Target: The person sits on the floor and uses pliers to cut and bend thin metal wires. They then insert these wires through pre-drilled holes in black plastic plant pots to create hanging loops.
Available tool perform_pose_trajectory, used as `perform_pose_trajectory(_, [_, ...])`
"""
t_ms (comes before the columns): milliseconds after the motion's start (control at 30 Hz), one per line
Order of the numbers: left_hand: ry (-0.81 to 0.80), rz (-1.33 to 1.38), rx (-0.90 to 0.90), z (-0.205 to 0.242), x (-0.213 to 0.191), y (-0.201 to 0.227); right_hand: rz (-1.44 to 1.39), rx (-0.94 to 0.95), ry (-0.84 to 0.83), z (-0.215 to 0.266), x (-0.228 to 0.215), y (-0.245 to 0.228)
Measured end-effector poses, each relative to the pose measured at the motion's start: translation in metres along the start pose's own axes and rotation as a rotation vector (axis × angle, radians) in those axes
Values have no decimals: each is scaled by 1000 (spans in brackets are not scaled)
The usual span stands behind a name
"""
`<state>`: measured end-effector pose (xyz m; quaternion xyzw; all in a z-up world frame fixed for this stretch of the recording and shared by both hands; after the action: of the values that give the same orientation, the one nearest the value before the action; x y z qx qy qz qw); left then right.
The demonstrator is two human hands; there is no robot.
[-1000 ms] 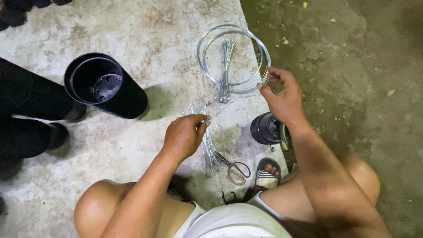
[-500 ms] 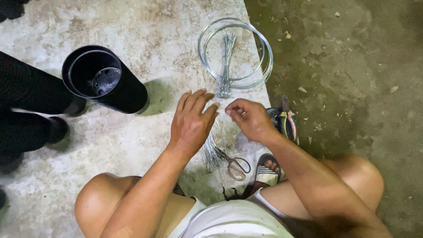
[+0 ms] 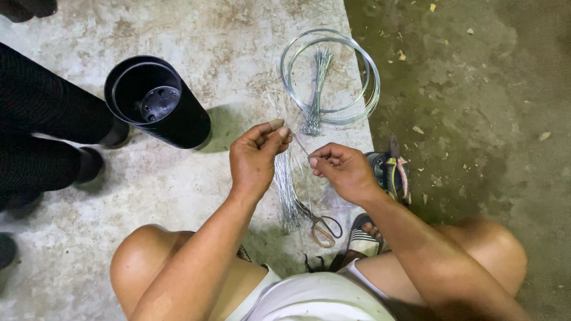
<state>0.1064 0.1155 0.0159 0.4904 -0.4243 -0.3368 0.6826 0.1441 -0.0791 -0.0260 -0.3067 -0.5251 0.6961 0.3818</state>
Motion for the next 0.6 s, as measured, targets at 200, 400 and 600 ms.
perform_pose_trajectory(200, [-18, -16, 22, -1, -2, 1, 26, -12, -68, 6, 9, -3])
perform_pose_trajectory(400, [-124, -43, -66, 3, 8, -6, -88, -43, -61, 5, 9, -13])
perform_pose_trajectory(600, [-233, -142, -113, 13, 25, -17, -105, -47, -44, 3, 5, -17])
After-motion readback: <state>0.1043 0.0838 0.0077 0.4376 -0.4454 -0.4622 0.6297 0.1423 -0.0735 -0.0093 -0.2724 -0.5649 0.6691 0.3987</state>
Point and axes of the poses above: each hand's wrist, its own z-axis away from the middle knuckle, its own x-axis out of the palm, y = z × x, the point moved 9 cm from there along -z, towards the middle knuckle, and after that the axes turned 1 degree about -z, right-handed, at the moved point
